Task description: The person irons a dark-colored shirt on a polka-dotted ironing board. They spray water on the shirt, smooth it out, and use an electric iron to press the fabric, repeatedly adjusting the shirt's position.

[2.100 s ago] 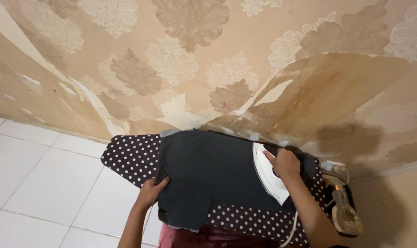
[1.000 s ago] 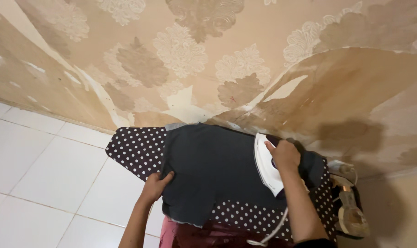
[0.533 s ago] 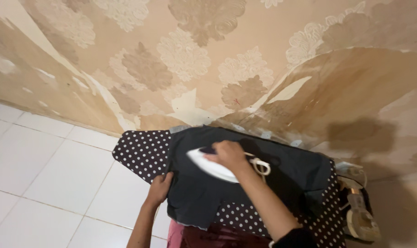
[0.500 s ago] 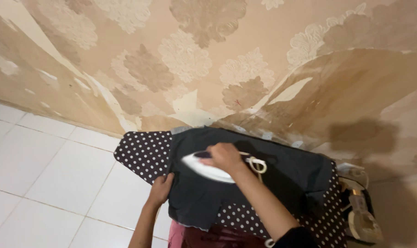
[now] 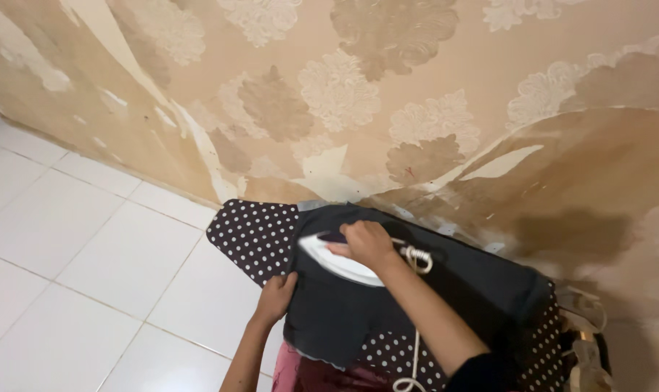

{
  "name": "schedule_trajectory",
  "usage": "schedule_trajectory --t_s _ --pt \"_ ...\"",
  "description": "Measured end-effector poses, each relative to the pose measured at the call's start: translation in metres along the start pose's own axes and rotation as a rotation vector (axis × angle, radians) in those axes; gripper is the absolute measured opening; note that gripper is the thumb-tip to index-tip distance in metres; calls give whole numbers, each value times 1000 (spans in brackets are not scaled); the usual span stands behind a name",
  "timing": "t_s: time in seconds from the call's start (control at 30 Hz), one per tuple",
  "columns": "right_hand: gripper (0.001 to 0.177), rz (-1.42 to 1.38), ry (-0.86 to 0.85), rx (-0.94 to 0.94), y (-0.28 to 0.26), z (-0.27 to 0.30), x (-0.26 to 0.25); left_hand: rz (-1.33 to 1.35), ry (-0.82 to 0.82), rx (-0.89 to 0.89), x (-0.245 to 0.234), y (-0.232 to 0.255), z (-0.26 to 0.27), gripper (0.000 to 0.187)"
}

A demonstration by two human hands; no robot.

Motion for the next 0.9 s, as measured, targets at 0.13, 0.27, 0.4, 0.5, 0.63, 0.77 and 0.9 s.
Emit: schedule_trajectory --t_s 0.13,0.27,0.4,0.5,0.63,0.77,0.9 --pt "62 69 -96 -74 -4 8 -1 43 -37 -41 -4 11 7 62" --pt "61 61 -1 257 14 4 0 28 -96 -48 -21 23 23 65" --pt "45 -167 -7 327 28 6 -3 -146 9 -301 -53 10 44 74" --pt "43 -558 -192 297 31 23 -3 -10 159 -366 -59 -5 46 73" --pt "50 -666 -251 297 24 45 -14 414 268 -115 -32 -29 12 77" --pt "49 -625 -181 116 -6 41 -27 333 313 35 0 -66 -18 63" --pt "43 -545 -202 69 -39 28 -27 199 314 10 14 -91 -32 56"
Point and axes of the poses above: each hand's wrist, its own z-axis away from the middle knuckle, its own x-axis out of the palm, y = z × x, the point moved 7 cm from there along -z, towards the middle knuckle, and after that the axes turned 6 degrees about -y, right-handed, at the moved point
